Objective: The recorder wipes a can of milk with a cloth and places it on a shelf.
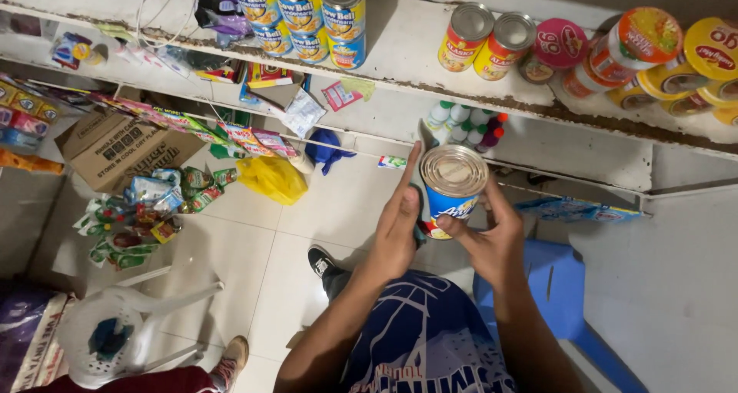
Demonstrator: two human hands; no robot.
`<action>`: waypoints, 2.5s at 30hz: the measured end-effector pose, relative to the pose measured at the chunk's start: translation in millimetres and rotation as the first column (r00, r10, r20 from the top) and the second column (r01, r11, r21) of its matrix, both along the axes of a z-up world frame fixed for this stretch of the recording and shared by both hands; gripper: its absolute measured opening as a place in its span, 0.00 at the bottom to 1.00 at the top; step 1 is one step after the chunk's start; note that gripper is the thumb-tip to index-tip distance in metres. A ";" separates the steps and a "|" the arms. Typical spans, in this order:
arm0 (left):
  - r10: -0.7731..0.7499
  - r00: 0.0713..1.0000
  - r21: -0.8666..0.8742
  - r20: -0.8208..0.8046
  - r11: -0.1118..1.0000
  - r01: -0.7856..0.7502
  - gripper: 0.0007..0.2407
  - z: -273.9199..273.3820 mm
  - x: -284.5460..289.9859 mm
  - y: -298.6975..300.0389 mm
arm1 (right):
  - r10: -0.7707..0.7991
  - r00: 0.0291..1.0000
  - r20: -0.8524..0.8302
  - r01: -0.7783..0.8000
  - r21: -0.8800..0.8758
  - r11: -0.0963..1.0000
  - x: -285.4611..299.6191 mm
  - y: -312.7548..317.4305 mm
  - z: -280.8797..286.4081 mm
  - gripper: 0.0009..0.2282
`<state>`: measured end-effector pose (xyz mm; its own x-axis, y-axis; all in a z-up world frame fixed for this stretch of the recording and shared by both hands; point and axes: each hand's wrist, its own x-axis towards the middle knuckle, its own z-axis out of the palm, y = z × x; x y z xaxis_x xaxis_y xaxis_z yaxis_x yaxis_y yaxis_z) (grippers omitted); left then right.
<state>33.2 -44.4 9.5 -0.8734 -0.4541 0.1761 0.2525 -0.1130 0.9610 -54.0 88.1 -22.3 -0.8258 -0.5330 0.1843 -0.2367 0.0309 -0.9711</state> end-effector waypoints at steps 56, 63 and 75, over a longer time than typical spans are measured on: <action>0.281 0.804 0.358 0.524 0.784 -0.507 0.30 -85.9 38.2 -65.6 | -0.553 0.746 -0.371 0.639 0.167 0.751 -185.9 -242.5 -162.8 0.30; 0.280 0.747 0.272 0.603 0.808 -0.522 0.34 -100.8 44.3 -67.7 | -0.589 0.729 -0.349 0.665 0.155 0.731 -181.9 -246.2 -156.5 0.26; 0.277 0.729 0.344 0.626 0.741 -0.577 0.32 -119.6 43.4 -71.6 | -0.669 0.676 -0.309 0.724 0.113 0.680 -192.6 -255.3 -167.9 0.23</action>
<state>76.7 -116.0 -110.1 -0.4400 -0.6860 -0.5795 -0.1046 -0.6018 0.7917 -246.6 -167.2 -190.2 -0.9195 0.1344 0.3695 -0.2688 0.4710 -0.8402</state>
